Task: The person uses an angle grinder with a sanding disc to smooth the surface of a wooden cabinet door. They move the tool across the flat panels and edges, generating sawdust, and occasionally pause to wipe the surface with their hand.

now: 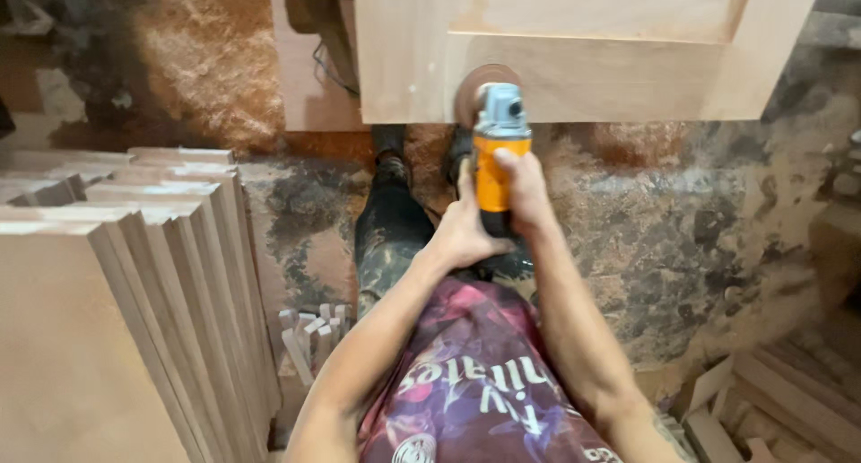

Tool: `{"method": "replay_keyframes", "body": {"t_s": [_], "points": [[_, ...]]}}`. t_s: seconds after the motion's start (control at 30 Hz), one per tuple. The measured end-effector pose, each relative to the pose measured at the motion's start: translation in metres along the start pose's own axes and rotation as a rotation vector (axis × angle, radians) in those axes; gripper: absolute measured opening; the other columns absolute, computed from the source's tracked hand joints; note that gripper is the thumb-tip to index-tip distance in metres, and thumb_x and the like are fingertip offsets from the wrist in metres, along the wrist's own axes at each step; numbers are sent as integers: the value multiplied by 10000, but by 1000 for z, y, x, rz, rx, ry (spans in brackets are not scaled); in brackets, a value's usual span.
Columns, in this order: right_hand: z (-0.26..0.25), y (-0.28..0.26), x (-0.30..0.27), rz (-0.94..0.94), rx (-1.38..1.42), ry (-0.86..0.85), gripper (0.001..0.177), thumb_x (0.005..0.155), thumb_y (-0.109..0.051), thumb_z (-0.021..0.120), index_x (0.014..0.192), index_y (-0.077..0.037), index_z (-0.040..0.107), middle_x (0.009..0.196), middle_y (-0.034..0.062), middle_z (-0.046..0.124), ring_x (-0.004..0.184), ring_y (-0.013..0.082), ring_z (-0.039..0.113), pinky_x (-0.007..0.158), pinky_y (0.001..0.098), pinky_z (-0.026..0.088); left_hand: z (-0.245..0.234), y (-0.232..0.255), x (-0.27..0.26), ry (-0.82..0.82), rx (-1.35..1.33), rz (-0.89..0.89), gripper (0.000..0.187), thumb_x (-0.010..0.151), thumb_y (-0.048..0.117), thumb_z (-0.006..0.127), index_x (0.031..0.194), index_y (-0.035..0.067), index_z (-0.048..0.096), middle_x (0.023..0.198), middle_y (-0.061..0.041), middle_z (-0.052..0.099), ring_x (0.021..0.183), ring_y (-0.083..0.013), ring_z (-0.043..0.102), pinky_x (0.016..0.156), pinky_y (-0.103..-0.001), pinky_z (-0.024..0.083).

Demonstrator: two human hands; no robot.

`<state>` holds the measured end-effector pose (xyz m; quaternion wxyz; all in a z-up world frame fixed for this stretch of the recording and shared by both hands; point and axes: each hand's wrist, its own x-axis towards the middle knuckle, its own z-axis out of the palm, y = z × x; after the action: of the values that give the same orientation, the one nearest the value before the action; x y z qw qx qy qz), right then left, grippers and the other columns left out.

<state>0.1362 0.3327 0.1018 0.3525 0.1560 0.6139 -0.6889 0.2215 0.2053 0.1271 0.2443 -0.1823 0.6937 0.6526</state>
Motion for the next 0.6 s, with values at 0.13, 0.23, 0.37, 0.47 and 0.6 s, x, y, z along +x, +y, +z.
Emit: {"method": "replay_keyframes", "body": {"t_s": [0.13,0.23,0.37,0.47,0.6], "points": [[27,8,4,-49,-279,123,395,961,-324,677,1200,-10,672,1021,64,734,892,159,685,804,326,570,2,0,0,138,12,-147,1385,582,274,875,1594,-4,-29,1118,-291,714,991,-461,711,903,-495,585],[25,-4,1,-157,-556,66,403,970,-362,683,1178,-17,684,1018,83,756,930,167,701,835,338,571,14,5,5,224,34,-183,1210,563,279,883,1502,-6,174,1057,-271,733,988,-453,713,874,-505,592],[1,-30,4,-169,-669,17,407,957,-383,681,1168,-35,694,1013,92,763,945,176,736,843,346,572,38,16,22,238,24,-113,1049,539,309,925,1328,-32,325,1045,-261,717,998,-446,711,853,-510,583],[-28,-40,-4,-135,-676,53,408,953,-387,678,1174,-44,690,1010,97,760,935,184,733,837,345,570,69,25,30,181,44,-164,1013,566,324,913,1321,-29,339,1035,-258,724,1002,-445,712,858,-510,583],[-67,-56,-9,-140,-608,75,395,955,-365,666,1188,-47,686,1032,98,761,958,187,720,861,344,561,101,43,48,91,99,-212,1009,565,318,922,1303,-31,327,1008,-272,718,971,-457,706,853,-528,570]]}}
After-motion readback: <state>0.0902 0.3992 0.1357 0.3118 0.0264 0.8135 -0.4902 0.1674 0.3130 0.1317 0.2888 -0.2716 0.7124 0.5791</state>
